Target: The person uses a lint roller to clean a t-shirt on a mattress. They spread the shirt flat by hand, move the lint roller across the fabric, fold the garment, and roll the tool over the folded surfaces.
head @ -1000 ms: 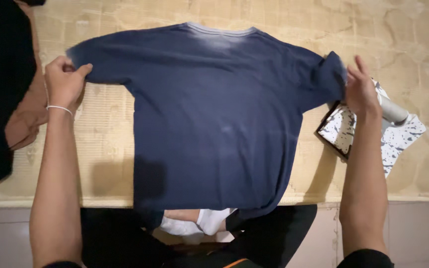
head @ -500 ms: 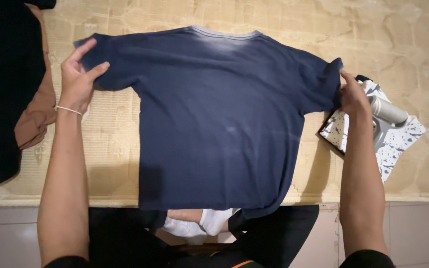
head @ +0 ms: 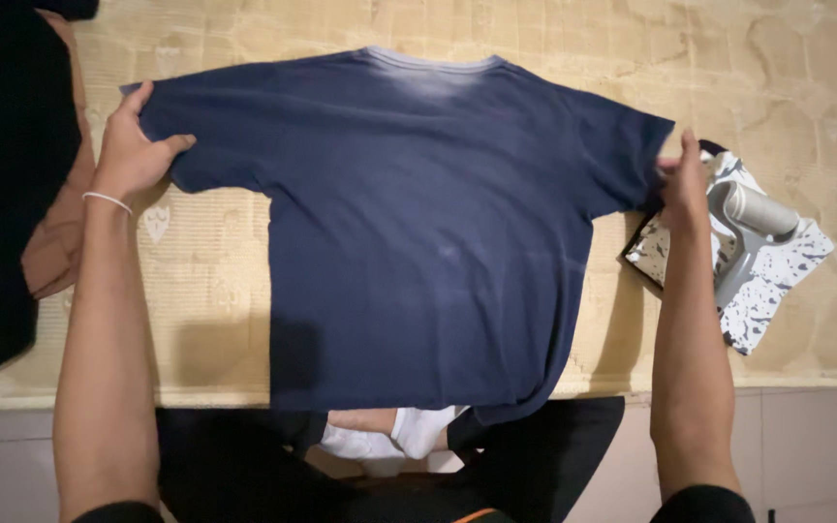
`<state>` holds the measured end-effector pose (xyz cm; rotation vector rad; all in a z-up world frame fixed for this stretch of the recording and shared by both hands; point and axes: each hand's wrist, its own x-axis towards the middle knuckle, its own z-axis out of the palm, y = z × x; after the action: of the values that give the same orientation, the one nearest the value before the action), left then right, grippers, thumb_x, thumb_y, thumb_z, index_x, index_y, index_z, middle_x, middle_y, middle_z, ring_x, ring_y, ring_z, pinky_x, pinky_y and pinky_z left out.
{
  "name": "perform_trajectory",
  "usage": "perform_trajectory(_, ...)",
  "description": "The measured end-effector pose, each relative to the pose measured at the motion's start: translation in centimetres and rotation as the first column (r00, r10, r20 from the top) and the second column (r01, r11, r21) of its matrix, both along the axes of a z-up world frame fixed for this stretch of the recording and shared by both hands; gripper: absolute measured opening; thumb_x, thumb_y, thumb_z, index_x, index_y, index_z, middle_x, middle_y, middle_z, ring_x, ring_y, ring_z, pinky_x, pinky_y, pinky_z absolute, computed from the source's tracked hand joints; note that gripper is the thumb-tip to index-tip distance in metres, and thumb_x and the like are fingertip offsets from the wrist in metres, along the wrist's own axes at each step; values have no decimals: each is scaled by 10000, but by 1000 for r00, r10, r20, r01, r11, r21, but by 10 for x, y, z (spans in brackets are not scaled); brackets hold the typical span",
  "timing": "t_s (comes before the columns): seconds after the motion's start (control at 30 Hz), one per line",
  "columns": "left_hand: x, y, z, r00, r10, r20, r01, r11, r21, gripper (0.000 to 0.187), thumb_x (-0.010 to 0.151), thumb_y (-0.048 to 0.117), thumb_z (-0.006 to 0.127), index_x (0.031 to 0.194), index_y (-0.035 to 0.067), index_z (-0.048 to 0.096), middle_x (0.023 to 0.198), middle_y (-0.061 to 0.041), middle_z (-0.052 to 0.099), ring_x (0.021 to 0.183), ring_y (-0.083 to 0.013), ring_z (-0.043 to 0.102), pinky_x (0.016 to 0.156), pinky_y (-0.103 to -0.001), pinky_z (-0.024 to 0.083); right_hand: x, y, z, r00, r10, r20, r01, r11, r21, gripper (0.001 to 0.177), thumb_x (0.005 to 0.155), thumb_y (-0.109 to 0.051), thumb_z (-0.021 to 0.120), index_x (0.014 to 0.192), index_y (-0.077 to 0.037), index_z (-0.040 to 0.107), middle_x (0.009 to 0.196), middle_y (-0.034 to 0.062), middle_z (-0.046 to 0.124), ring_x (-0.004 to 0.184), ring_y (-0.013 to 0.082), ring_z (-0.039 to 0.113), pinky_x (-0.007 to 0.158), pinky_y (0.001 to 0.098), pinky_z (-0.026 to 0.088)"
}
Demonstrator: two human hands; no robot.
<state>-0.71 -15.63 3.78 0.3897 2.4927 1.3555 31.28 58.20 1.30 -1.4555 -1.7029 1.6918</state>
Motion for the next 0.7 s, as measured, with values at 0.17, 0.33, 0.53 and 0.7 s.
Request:
perform_trajectory(0.17,2,8,11,993,77,92,-84,994,68,849,832,-5,741,1576,-62,336,1465,-261,575,1280,-308,641,1055,-357,556,-7,-12,7,878,-22,478,-368,608,704,300,1033,-289,684,987,-1,615,1028,166,613,942,366,641,848,459,497)
perform_trajectory(0.33,-3,27,20,931,-49,-362,-192,777,-600,783,835,171,800,1508,-45,462,1494,-379,405,1349,-507,418,1119,-553,346,-27,-73,48,882,-58,468,-442,243,863,363,963,-179,743,1217,37,601,1164,249,583,1063,431,574,889,519,453)
perform_trajectory(0.53,-41,151,-27,845,-161,-511,-69,914,-401,491,977,247,734,1364,-29,610,1239,-281,592,1173,-486,523,964,-607,425,-118,-128,38,825,341,450,-506,95,857,300,1035,-235,747,1255,-51,659,1267,202,576,1186,381,568,1009,492,425)
perform_trajectory(0.7,-40,221,-47,773,-155,-615,-43,955,-295,474,834,404,841,1100,54,662,1188,-175,577,1092,-406,488,920,-538,364,-171,-159,4,730,459,507,-592,51,805,337,1049,-391,740,1183,-87,681,1127,174,588,1079,371,550,951,501,365)
